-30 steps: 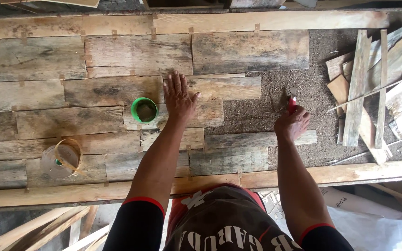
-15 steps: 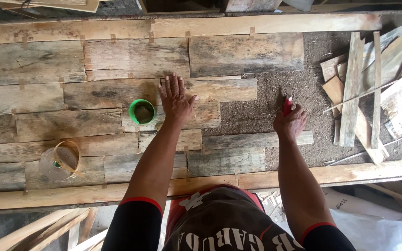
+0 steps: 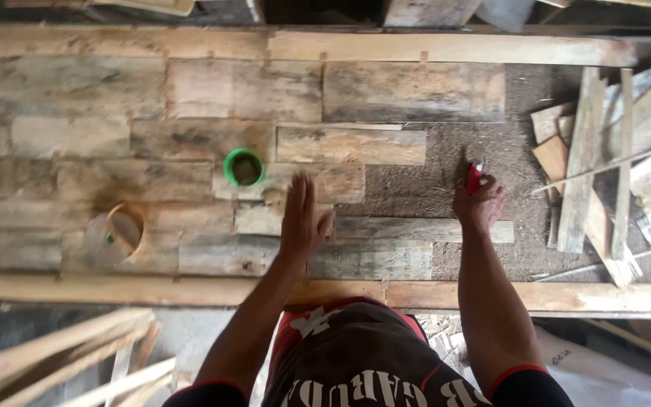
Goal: The recorder is applying thin strips of wood veneer to a larger surface using glue and a utility knife.
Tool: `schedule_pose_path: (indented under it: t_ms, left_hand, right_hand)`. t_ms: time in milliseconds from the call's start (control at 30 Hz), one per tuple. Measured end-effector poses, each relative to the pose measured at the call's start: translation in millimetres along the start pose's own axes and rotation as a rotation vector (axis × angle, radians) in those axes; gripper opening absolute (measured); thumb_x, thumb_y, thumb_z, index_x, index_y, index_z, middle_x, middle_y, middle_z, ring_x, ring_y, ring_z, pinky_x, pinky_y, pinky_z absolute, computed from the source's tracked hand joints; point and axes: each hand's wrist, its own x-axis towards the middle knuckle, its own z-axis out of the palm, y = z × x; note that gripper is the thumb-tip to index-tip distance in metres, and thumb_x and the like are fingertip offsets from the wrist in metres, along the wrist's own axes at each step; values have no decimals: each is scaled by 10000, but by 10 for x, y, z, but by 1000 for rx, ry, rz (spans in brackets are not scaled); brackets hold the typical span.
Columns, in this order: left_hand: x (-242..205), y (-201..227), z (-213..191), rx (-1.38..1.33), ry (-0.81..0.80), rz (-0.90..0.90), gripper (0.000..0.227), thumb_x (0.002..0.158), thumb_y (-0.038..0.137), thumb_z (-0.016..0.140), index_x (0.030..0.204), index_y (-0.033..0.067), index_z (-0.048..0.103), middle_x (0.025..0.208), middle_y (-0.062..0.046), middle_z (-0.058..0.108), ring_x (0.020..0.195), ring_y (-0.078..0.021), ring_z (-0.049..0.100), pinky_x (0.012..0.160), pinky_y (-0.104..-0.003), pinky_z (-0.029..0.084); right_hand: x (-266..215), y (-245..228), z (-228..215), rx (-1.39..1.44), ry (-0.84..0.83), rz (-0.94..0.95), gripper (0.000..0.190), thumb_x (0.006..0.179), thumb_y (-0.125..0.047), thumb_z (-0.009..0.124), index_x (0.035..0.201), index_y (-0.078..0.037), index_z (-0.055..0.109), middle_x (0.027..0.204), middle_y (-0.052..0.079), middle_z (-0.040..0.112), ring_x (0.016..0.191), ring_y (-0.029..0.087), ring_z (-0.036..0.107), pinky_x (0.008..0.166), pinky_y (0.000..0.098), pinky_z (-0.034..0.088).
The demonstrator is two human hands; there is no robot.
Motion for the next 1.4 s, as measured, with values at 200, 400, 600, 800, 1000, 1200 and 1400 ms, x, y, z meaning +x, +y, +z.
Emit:
schedule_pose_path:
  t_ms: [200,400,600,800,1000,1200,1400]
  left_hand:
    - [-1329,339,-567,-142,52,-69,684,990,252,652,1551,-29,381,1657,-272,307,1554,-451,283,1257,-525,290]
    - [-2283,632,-704,-23,188,-382,613,968,244,675,1489,-2,465,1592,-250,421,1460,-435,431,1169,-511,404]
    - [-2703,894,-567,2,328,-552,556,987,238,665,1450,-27,510,1530,-261,489,1378,-448,497,1122,-518,434]
    - [-2602,829,-445,-16,454,-582,410,969,247,701,1266,-30,639,1241,-237,669,1141,-422,645,978,-484,533]
    - [-1778,317,-505,-99,470,-500,291,922,145,739,1179,18,692,1071,-191,703,1009,-387,680,879,-462,556]
    - [-1306,-268,-386,-76,457,-445,262,901,144,737,1132,27,696,1075,-193,698,1007,-402,667,890,-477,547]
    - [-1733,-325,-443,-87,360,-404,268,906,200,745,1116,40,699,1043,-194,689,1003,-415,660,894,-501,536]
  right_hand:
    - [158,317,238,52,72,-97,630,921,-500,783,1361,-137,514,1266,173,551,1165,388,543,925,570,474]
    - [426,680,507,74,262,-294,467,896,-378,821,1257,-144,640,1201,132,647,1070,369,628,835,558,515]
    - [553,696,486,108,216,-258,364,931,-376,802,1169,-132,676,1139,140,666,1038,356,648,884,528,529]
    - [530,630,270,71,109,-199,434,918,-308,786,1246,-85,609,1211,168,585,1061,374,610,889,542,521]
    - [23,374,60,-1,308,-263,534,823,-229,850,1288,-115,613,1209,160,542,1040,357,587,833,528,517]
    - [-660,-360,522,475,74,-591,318,955,-192,780,1243,-158,650,1215,51,657,1093,217,627,882,376,561]
    - [-1832,-1746,521,247,-180,-1032,116,966,-196,705,1061,-131,717,1093,121,708,1018,344,676,886,450,555]
